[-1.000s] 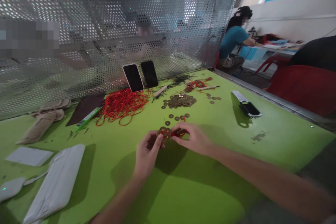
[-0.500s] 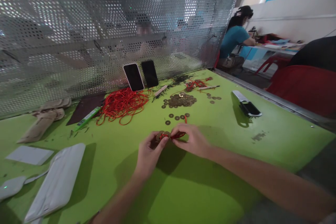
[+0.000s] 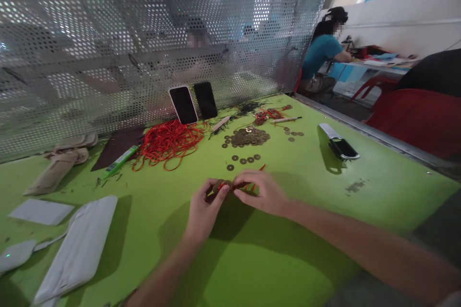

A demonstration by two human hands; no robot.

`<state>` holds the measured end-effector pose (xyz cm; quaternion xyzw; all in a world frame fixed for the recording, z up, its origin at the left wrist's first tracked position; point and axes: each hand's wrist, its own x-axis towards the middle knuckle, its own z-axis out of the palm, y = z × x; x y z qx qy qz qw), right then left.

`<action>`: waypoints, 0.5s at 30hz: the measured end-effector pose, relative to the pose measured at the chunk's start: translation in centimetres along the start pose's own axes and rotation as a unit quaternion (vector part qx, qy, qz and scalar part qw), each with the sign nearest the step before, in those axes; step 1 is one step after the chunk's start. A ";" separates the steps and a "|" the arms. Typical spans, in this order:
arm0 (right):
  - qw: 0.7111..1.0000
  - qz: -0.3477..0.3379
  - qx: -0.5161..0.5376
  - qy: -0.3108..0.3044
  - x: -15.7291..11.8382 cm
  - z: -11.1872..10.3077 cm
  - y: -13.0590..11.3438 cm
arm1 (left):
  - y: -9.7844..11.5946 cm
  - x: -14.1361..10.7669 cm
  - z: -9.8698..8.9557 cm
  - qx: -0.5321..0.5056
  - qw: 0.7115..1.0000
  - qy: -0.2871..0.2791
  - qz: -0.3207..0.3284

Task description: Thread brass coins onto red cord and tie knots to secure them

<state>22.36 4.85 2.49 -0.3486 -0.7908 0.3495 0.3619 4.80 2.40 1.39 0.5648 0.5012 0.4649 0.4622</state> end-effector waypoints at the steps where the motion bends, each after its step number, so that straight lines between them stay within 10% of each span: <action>1: 1.000 0.000 -0.002 0.003 0.0 -0.1 -0.1 | 0.0 0.0 0.0 -0.001 1.000 -0.008 -0.002; 15: 0.995 0.051 0.080 -0.030 0.1 -0.5 -0.1 | -0.3 0.1 -0.2 -0.030 0.999 0.016 -0.015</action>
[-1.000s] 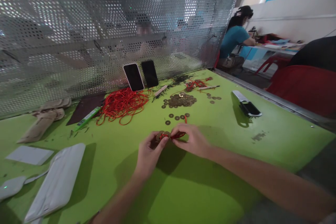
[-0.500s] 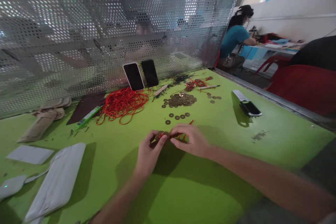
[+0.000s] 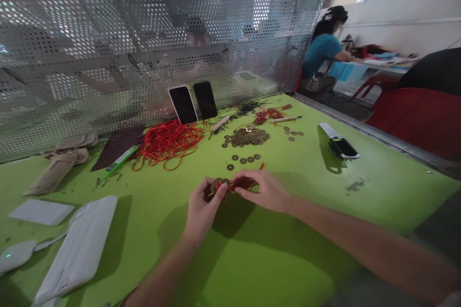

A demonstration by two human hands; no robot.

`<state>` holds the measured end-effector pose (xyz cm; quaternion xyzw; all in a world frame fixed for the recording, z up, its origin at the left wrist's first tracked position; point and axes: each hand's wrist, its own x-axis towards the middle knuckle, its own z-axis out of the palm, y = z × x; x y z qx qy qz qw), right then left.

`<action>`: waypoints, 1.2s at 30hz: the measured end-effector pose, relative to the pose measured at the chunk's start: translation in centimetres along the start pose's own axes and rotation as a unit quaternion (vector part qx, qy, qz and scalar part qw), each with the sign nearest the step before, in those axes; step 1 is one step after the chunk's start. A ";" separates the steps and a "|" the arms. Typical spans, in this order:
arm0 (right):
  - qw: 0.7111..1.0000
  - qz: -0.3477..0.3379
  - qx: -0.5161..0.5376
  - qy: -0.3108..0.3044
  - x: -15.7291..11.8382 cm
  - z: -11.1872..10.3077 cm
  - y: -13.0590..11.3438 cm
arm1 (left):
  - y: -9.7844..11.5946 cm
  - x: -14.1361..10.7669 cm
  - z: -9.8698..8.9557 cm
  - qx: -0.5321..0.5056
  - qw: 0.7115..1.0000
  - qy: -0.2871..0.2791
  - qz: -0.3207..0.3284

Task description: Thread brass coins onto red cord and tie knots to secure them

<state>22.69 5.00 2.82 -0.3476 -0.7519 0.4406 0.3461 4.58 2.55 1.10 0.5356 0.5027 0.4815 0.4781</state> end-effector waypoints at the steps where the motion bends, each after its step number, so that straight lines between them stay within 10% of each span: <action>1: 1.000 0.002 0.003 0.001 0.0 -0.1 0.0 | 0.1 0.0 0.0 -0.002 1.000 -0.001 -0.003; 36: 0.994 -0.083 -0.067 0.034 0.0 -0.4 0.4 | -0.2 0.3 0.0 0.005 1.000 -0.010 -0.018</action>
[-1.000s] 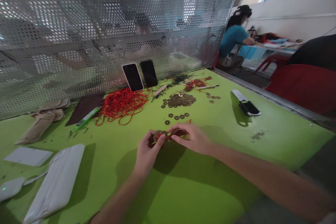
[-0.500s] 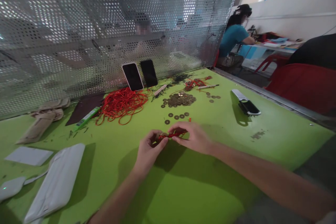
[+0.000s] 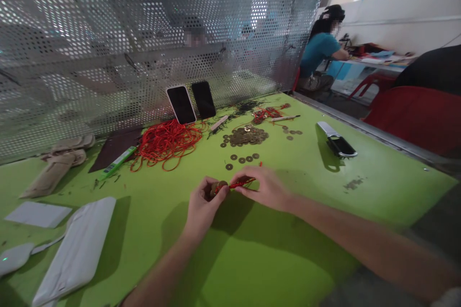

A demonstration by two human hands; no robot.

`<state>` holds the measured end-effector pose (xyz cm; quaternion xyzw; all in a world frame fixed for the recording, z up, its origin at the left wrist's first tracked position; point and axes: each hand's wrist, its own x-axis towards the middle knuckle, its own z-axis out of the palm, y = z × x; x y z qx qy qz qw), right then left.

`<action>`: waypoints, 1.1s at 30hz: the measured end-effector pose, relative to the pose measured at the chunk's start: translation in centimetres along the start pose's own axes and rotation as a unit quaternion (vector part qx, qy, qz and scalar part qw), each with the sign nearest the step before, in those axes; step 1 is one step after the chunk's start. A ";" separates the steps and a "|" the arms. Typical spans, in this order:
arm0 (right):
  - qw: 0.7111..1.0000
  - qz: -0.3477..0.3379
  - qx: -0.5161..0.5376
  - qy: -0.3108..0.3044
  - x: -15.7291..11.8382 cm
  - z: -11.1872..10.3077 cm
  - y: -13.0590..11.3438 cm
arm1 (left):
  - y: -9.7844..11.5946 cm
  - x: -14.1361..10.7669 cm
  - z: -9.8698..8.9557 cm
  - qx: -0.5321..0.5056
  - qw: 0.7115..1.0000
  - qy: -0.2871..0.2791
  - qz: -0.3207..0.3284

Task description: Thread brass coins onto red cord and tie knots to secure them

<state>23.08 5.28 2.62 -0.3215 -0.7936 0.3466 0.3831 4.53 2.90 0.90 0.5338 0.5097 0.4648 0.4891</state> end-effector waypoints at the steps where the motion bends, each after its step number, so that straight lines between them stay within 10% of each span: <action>1: 1.000 -0.001 -0.002 -0.001 0.0 0.0 0.1 | 0.0 0.0 0.0 -0.003 1.000 -0.002 0.001; 19: 0.984 0.137 0.113 -0.018 0.0 1.1 0.1 | 0.4 -0.1 0.3 0.009 0.999 -0.037 0.019; 33: 0.990 0.108 0.086 -0.019 -0.1 1.1 -0.1 | 0.7 -0.3 0.3 0.016 1.000 -0.017 -0.009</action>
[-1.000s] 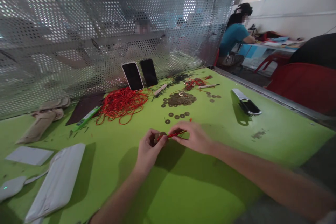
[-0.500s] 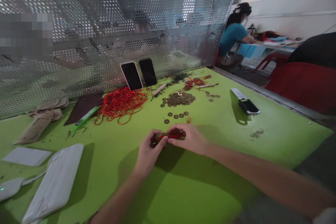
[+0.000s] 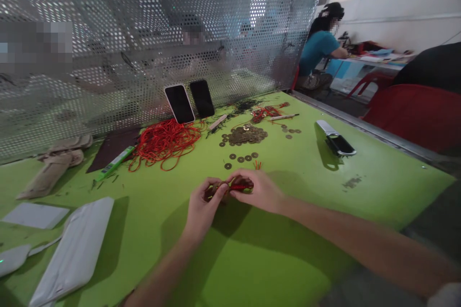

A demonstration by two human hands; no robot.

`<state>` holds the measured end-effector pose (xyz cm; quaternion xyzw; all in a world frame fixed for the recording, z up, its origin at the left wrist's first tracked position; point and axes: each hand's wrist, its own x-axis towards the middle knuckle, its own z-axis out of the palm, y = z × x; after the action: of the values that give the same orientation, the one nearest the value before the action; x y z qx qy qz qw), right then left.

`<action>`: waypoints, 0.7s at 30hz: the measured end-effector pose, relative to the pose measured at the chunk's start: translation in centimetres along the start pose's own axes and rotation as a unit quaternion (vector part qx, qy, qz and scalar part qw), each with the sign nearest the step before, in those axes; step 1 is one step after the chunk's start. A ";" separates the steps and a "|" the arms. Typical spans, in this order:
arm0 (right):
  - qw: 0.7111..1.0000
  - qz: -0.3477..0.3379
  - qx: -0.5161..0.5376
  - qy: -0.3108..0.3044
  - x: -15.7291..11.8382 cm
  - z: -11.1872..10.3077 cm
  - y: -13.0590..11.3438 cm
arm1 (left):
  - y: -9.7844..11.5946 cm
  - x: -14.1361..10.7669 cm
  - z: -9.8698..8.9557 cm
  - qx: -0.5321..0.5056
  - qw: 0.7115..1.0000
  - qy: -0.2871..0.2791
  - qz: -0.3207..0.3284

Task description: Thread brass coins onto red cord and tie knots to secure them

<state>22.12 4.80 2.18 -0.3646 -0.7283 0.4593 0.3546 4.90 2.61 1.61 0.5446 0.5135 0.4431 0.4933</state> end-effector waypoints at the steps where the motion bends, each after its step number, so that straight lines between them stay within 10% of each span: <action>1: 1.000 -0.002 0.000 0.002 0.0 0.0 -0.1 | 0.0 0.0 0.0 -0.001 1.000 -0.004 -0.001; 21: 0.990 0.050 0.096 0.087 0.5 -0.9 -0.1 | -0.3 0.1 0.1 -0.022 1.000 -0.014 0.018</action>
<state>22.61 5.51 2.66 -0.4034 -0.6278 0.5108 0.4268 4.93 2.70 1.34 0.5487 0.4870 0.4554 0.5043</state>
